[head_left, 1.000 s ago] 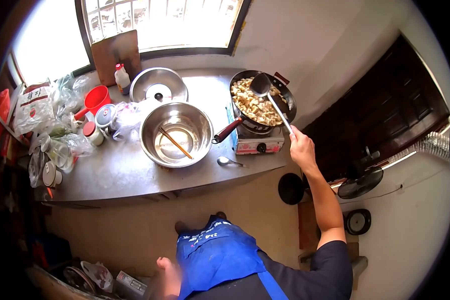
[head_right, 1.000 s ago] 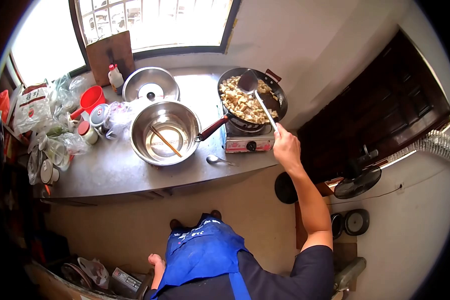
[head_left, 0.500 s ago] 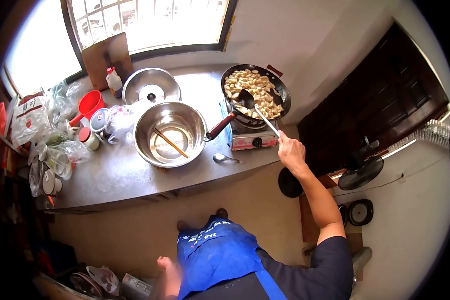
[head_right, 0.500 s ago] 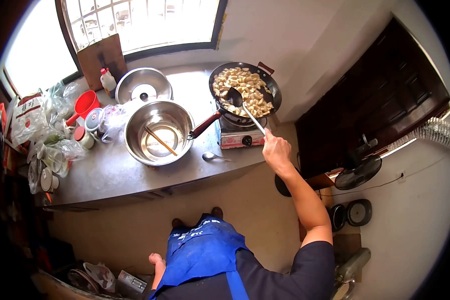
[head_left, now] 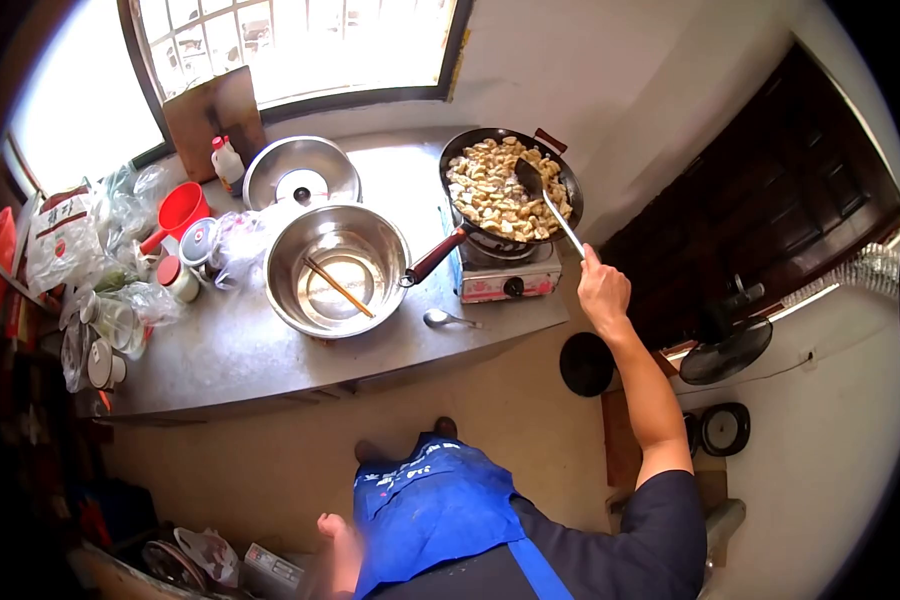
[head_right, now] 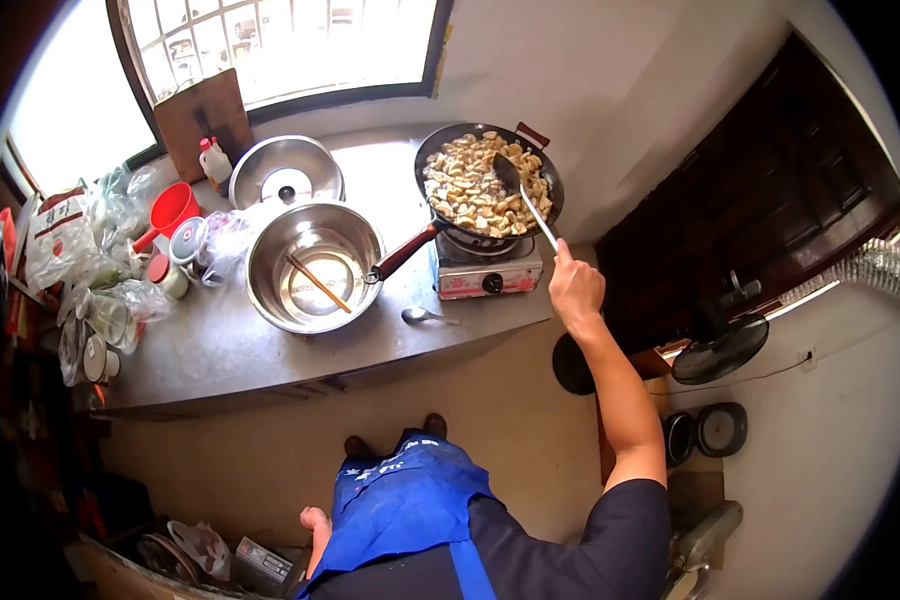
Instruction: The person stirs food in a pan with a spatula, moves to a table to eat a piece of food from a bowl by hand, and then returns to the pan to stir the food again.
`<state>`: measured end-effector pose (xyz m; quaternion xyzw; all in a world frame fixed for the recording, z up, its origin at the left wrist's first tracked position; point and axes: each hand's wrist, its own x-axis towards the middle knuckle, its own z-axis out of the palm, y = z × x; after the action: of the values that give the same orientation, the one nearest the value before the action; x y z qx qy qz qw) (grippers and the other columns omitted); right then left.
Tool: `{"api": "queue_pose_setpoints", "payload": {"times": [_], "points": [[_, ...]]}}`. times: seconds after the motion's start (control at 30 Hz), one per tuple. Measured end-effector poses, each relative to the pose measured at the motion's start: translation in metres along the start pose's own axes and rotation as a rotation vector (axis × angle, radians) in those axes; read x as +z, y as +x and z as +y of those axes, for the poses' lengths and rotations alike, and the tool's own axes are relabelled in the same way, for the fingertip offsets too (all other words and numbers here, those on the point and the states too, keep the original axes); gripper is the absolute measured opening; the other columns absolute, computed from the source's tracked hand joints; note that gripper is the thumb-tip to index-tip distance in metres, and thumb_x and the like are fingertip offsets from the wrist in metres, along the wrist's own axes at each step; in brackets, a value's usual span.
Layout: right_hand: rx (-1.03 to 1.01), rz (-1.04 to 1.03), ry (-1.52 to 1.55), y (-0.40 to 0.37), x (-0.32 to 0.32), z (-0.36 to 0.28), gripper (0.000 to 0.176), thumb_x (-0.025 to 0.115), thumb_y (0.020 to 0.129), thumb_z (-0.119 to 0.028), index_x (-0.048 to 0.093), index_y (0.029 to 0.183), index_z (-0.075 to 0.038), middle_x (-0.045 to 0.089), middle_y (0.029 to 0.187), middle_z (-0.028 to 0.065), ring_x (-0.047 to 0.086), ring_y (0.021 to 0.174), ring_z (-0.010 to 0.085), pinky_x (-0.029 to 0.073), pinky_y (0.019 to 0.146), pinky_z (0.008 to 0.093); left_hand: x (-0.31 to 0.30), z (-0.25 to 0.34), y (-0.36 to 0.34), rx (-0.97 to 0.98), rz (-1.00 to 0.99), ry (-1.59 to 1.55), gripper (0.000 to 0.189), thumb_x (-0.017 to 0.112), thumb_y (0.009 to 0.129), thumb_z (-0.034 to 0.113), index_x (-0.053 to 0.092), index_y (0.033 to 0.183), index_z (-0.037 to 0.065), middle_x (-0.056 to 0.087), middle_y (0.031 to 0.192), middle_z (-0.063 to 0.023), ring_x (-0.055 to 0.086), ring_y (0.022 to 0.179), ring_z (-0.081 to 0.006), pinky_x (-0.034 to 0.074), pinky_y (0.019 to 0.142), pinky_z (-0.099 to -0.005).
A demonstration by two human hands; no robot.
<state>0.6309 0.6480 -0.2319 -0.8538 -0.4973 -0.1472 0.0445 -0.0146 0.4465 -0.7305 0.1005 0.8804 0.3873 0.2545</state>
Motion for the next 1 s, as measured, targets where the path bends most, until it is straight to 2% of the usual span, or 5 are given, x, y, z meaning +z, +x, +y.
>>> {"api": "queue_pose_setpoints", "payload": {"times": [0.27, 0.47, 0.57, 0.93, 1.0], "points": [[0.061, 0.138, -0.075, 0.018, -0.017, 0.031, 0.036, 0.05, 0.098, -0.022, 0.062, 0.129, -0.008, 0.068, 0.072, 0.0207, 0.068, 0.068, 0.0392, 0.055, 0.063, 0.0479, -0.005, -0.001, -0.006, -0.047, -0.14, -0.109, 0.016, 0.05, 0.078, -0.002, 0.065, 0.076, -0.009, 0.067, 0.082, -0.014, 0.059, 0.073, -0.0226, 0.051, 0.068, -0.0396], [0.103, 0.05, -0.013, 0.039, -0.003, 0.043, 0.034, 0.051, 0.096, -0.019, 0.062, 0.125, -0.005, 0.07, 0.081, 0.0235, 0.069, 0.078, 0.0424, 0.054, 0.071, 0.0501, -0.004, 0.003, -0.008, -0.022, -0.173, 0.232, 0.018, 0.05, 0.078, -0.001, 0.066, 0.08, -0.009, 0.067, 0.083, -0.014, 0.061, 0.075, -0.0228, 0.052, 0.069, -0.0399], [0.147, -0.014, 0.087, 0.051, 0.006, 0.038, 0.034, 0.05, 0.096, -0.02, 0.063, 0.125, -0.007, 0.07, 0.093, 0.0251, 0.067, 0.089, 0.0429, 0.053, 0.079, 0.0516, 0.005, 0.001, -0.013, 0.14, 0.064, 0.211, 0.019, 0.05, 0.079, 0.0, 0.067, 0.08, -0.008, 0.068, 0.084, -0.0141, 0.063, 0.075, -0.0237, 0.053, 0.069, -0.04], [0.141, -0.094, 0.52, 0.082, 0.057, 0.01, 0.028, 0.054, 0.094, -0.024, 0.067, 0.113, -0.009, 0.068, 0.098, 0.0226, 0.064, 0.097, 0.0418, 0.05, 0.081, 0.0437, -0.022, 0.001, -0.016, -0.192, -0.102, -0.377, 0.021, 0.051, 0.08, 0.004, 0.068, 0.083, -0.008, 0.068, 0.09, -0.0153, 0.066, 0.08, -0.0264, 0.055, 0.072, -0.0426], [0.138, -0.06, 0.5, 0.071, 0.041, -0.007, 0.026, 0.053, 0.095, -0.023, 0.067, 0.113, -0.009, 0.068, 0.097, 0.0226, 0.064, 0.096, 0.0424, 0.05, 0.081, 0.045, -0.029, -0.003, -0.021, -0.099, -0.074, -0.054, 0.021, 0.051, 0.08, 0.004, 0.068, 0.082, -0.008, 0.068, 0.089, -0.0151, 0.066, 0.079, -0.0261, 0.055, 0.072, -0.0426]]}}
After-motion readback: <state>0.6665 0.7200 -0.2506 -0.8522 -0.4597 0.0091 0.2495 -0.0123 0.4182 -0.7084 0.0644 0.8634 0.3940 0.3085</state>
